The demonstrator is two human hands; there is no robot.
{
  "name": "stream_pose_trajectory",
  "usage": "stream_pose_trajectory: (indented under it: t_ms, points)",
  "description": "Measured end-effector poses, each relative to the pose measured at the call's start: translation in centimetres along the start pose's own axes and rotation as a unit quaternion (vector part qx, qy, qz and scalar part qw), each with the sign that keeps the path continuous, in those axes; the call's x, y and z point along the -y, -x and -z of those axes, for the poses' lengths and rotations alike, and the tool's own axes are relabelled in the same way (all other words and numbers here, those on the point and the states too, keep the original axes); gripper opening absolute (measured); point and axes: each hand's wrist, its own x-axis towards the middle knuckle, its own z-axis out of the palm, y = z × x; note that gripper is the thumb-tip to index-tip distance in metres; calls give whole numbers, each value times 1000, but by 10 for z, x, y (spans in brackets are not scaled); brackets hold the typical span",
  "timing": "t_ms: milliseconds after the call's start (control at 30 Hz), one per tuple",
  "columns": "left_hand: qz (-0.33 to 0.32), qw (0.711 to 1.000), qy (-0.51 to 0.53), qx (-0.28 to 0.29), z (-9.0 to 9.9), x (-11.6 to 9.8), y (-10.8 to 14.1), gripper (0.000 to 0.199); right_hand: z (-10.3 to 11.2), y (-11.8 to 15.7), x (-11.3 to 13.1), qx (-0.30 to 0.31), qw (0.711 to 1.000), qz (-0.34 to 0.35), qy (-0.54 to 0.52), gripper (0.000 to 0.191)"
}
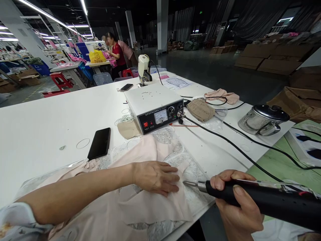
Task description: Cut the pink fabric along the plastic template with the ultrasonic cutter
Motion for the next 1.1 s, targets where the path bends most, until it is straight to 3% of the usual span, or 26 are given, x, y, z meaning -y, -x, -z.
stream_pose_trajectory:
  t_ms: [400,600,767,967,1100]
  points:
    - [-10,1000,4,-1,3,-1,-3,28,-5,-3,0,1,1000,7,12,11]
    - [17,998,40,46,5,-1,-4,25,-7,-5,1,-1,1000,26,9,11]
    - [-2,1000,19,17,5,0,-4,26,-6,-12,-11,-7,998,67,13,13]
    - [-2,999,18,31,5,0,-4,30,-11,-17,-20,6,996,85,28,12]
    - [10,999,36,12,1,-1,-3,28,-11,-17,-21,13,995,92,31,11]
